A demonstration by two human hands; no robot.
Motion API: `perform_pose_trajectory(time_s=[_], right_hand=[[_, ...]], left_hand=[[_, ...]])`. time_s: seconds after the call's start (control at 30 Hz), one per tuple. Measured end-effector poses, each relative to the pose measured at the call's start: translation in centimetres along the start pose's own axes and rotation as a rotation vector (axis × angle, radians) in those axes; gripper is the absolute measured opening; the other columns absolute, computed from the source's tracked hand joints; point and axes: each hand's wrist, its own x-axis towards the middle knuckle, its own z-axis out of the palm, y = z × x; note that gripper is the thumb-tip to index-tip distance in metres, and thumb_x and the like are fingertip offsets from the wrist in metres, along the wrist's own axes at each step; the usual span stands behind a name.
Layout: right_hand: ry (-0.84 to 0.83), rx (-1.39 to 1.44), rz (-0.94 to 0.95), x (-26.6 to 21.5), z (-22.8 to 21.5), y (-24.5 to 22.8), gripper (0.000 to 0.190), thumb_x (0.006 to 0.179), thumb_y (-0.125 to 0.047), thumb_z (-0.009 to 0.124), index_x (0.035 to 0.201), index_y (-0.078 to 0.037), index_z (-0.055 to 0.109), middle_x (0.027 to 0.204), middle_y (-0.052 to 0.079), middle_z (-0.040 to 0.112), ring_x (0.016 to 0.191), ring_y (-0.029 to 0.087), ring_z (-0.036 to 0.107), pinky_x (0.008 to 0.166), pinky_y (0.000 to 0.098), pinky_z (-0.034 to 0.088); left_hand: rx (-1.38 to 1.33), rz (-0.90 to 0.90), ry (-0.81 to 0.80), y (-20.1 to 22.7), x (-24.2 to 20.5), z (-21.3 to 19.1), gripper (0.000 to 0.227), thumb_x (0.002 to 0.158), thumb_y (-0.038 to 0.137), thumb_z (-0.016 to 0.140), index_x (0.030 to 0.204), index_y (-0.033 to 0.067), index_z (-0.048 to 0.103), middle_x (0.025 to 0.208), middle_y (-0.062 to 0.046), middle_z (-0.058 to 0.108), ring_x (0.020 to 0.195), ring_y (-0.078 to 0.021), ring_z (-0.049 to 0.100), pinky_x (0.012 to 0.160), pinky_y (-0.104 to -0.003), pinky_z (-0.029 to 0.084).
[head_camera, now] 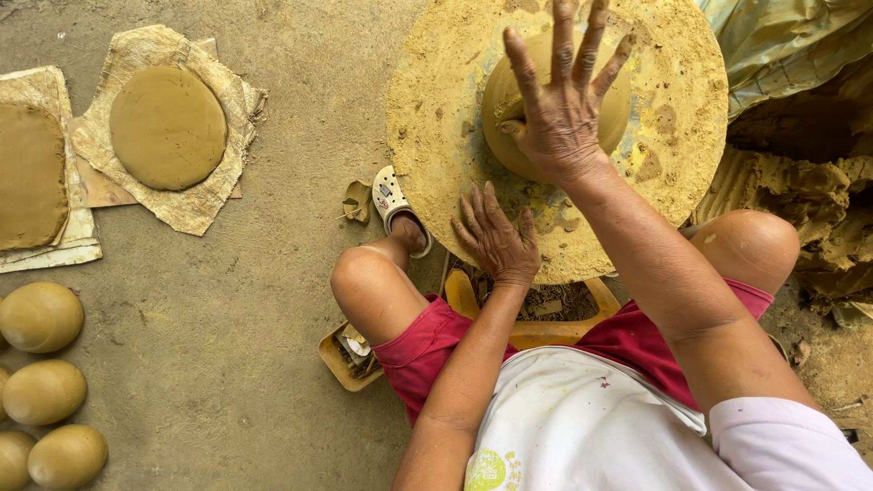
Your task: The person shapes a clay vessel on a manual pottery wheel by hand and using a wooden stick to define the surface. The person repeatedly wets their hands and the clay, applies pressure to the rotating clay, and then picks up a yellow cup and a wooden tool to refine the neck and body of the pot.
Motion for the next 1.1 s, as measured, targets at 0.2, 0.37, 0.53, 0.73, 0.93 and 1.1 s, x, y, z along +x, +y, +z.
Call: perform_pose_trajectory(time_s=[0.2,0.37,0.53,0.73,0.93,1.1], right_hand=[[0.031,0.004,-0.001,-1.0,-1.5,-1.3,0.118,0.076,-0.024,0.079,0.169,-0.047,0.010,0.170,0.011,-0.020,0.154,0.041,-0.020,0.119,0.0775,-0.011],[0.306,0.499,0.068,-6.5,-2.0,2.9,0.099,0.108,-0.033,0.083,0.172,-0.047,0.009,0.177,-0.005,-0.008,0.164,0.024,-0.005,0.132,0.0553,0.005],[0.211,1.014,0.557,-10.9,1.1,5.6,0.056,0.126,-0.034,0.052,0.169,-0.035,0.016,0.177,0.005,-0.002,0.164,0.030,0.013,0.134,0.0569,0.023],[0.153,0.981,0.491,-13.1,0.4,9.0,0.057,0.124,-0.019,0.058,0.169,-0.034,0.026,0.177,0.004,-0.002,0.163,0.029,0.020,0.133,0.0540,0.037],[0.123,0.808,0.459,-14.3,-3.7,11.6,0.057,0.123,-0.020,0.063,0.168,-0.028,0.029,0.177,0.007,0.007,0.162,0.029,0.025,0.128,0.0486,0.044],[0.165,0.857,0.528,-14.3,-3.7,9.9,0.058,0.118,-0.026,0.065,0.167,-0.019,0.034,0.175,0.008,0.014,0.160,0.029,0.029,0.122,0.0455,0.049]], left_hand=[[-0.016,0.032,-0.001,0.0,-0.8,-0.2,0.073,0.108,0.060,0.028,0.162,0.0098,0.029,0.169,-0.017,0.030,0.160,-0.0375,0.020,0.129,-0.061,0.006],[-0.154,0.159,0.019,-0.3,1.9,0.0,0.077,0.109,0.062,0.013,0.165,0.0099,0.022,0.172,-0.020,0.025,0.162,-0.0383,0.022,0.134,-0.056,0.017],[-0.292,0.254,0.016,-0.1,7.2,0.5,0.084,0.106,0.075,0.007,0.169,0.0199,0.007,0.169,-0.020,0.030,0.156,-0.0375,0.035,0.130,-0.052,0.033],[-0.160,0.331,-0.101,-0.3,11.3,-1.4,0.079,0.096,0.082,0.005,0.163,0.0421,0.017,0.122,-0.007,0.058,0.108,-0.0212,0.065,0.094,-0.039,0.063],[-0.195,0.379,-0.133,-0.3,12.1,-3.3,0.076,0.099,0.082,0.017,0.159,0.0414,0.040,0.109,-0.002,0.057,0.108,-0.0204,0.065,0.100,-0.038,0.061],[-0.201,0.356,-0.172,-0.8,12.1,-3.4,0.075,0.100,0.080,0.023,0.156,0.0363,0.046,0.115,-0.004,0.058,0.110,-0.0198,0.063,0.104,-0.037,0.059]])
